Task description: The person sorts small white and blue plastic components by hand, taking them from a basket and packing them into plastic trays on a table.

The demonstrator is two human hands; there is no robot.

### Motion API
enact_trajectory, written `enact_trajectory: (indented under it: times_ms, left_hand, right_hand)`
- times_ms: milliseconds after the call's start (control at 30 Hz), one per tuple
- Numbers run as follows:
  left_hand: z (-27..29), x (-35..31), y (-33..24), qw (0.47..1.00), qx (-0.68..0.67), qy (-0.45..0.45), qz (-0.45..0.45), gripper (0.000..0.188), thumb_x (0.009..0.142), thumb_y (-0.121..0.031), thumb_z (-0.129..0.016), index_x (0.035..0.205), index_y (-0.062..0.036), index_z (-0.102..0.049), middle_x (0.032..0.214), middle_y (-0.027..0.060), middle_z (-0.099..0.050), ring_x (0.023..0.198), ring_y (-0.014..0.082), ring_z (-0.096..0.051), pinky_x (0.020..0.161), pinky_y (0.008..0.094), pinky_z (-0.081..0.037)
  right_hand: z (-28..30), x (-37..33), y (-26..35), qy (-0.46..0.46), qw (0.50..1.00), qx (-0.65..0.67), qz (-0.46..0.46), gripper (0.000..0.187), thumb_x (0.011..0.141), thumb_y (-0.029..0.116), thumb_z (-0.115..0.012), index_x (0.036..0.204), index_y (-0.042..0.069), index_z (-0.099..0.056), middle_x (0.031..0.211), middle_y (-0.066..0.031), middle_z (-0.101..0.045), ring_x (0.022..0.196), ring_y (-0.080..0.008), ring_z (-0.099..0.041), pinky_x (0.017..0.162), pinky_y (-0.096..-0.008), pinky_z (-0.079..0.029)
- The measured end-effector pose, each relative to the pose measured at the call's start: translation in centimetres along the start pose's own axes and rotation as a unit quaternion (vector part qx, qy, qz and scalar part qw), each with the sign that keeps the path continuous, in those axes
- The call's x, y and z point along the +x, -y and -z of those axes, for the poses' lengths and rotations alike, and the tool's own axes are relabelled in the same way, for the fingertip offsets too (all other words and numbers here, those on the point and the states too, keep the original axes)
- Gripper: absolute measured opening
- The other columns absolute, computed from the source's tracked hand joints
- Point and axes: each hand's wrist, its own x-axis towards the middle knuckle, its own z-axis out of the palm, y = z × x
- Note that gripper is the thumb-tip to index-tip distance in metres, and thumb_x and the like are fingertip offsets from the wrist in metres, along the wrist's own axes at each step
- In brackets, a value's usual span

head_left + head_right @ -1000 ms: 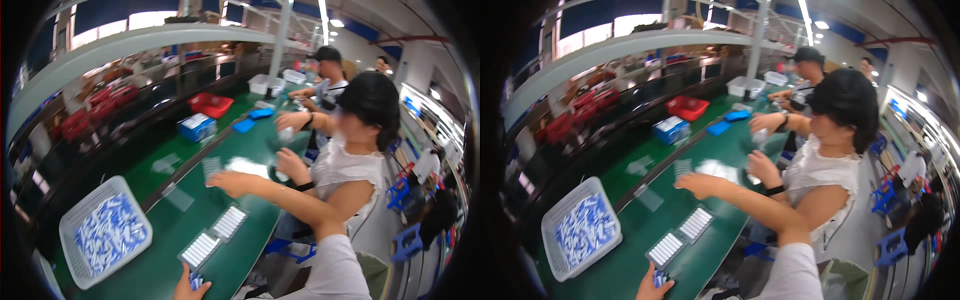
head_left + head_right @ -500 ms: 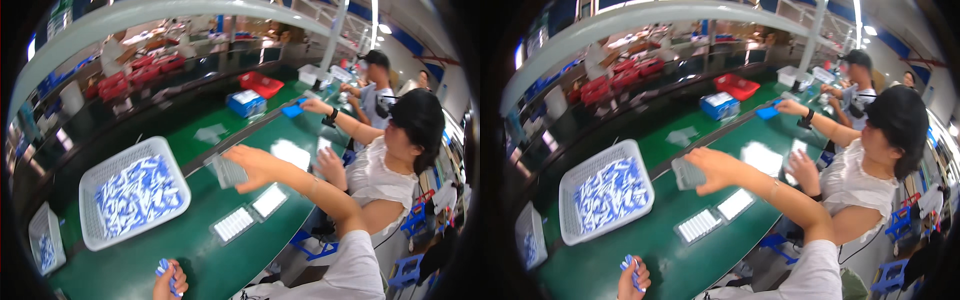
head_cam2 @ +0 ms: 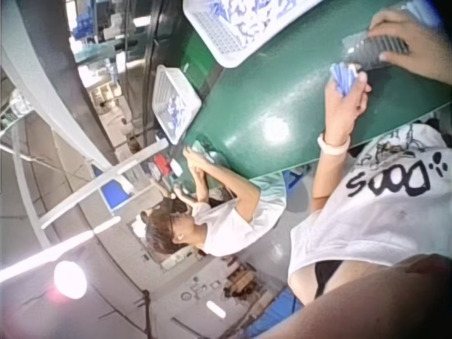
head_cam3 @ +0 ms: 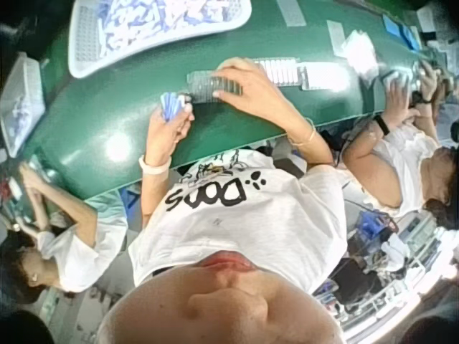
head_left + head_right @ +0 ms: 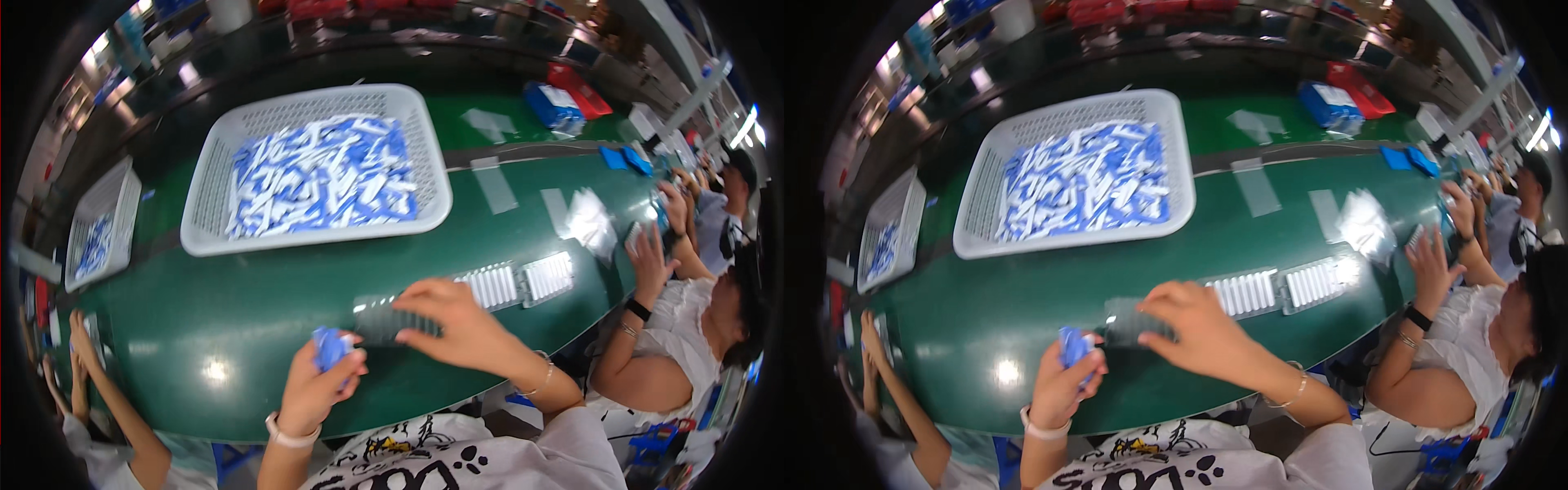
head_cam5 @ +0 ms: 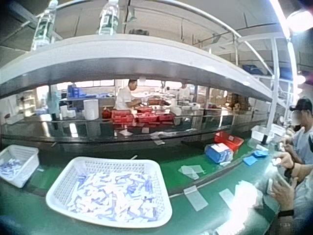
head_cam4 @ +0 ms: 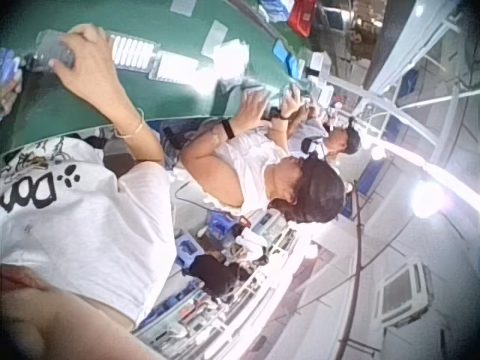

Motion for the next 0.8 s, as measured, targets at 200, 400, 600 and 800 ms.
enact_trajectory:
  times_ms: [200, 400, 600, 800]
  left_hand:
    - [-3.7, 1.5, 0.2, 0.99, 0.062, 0.12, 0.038, 0.033, 0.081, -0.015, -0.073, 0.103, -0.0015, -0.053, 0.072, 0.0021, -0.057, 0.049, 0.0046, -0.045, 0.044, 0.0195, -0.034]
    - [-4.0, 2.1, 0.4, 0.986, 0.042, 0.154, 0.049, 0.031, 0.082, -0.016, -0.072, 0.103, -0.0024, -0.053, 0.072, 0.001, -0.056, 0.05, 0.0043, -0.045, 0.043, 0.0202, -0.033]
    - [-3.3, 2.3, -0.2, 0.985, -0.002, 0.155, 0.077, 0.029, 0.087, -0.014, -0.066, 0.11, 0.0006, -0.055, 0.076, 0.003, -0.06, 0.051, 0.0044, -0.045, 0.043, 0.0199, -0.032]
    - [-3.2, 2.2, -0.1, 0.991, 0.045, 0.111, 0.052, 0.025, 0.087, -0.014, -0.066, 0.105, 0.0025, -0.058, 0.074, 0.0045, -0.062, 0.051, 0.0039, -0.046, 0.044, 0.0196, -0.033]
  right_hand:
    - [0.5, -1.0, 0.4, -0.033, 0.945, 0.305, -0.112, 0.021, 0.082, 0.009, -0.069, 0.103, 0.006, -0.068, 0.09, -0.0054, -0.064, 0.076, -0.0109, -0.057, 0.063, -0.0228, -0.041]
    - [0.5, -1.7, 0.7, -0.006, 0.911, 0.373, -0.176, 0.015, 0.081, 0.007, -0.069, 0.096, 0.004, -0.071, 0.082, -0.0035, -0.065, 0.071, -0.0074, -0.056, 0.061, -0.021, -0.04]
    - [0.1, -1.9, -1.0, -0.065, 0.9, 0.382, -0.202, 0.01, 0.081, 0.01, -0.069, 0.087, 0.002, -0.071, 0.078, -0.0019, -0.067, 0.07, -0.0061, -0.055, 0.059, -0.0208, -0.039]
    - [0.1, -2.1, -1.0, -0.061, 0.866, 0.467, -0.167, 0.015, 0.081, -0.001, -0.067, 0.096, -0.001, -0.068, 0.086, -0.0073, -0.066, 0.074, -0.0089, -0.056, 0.064, -0.0223, -0.043]
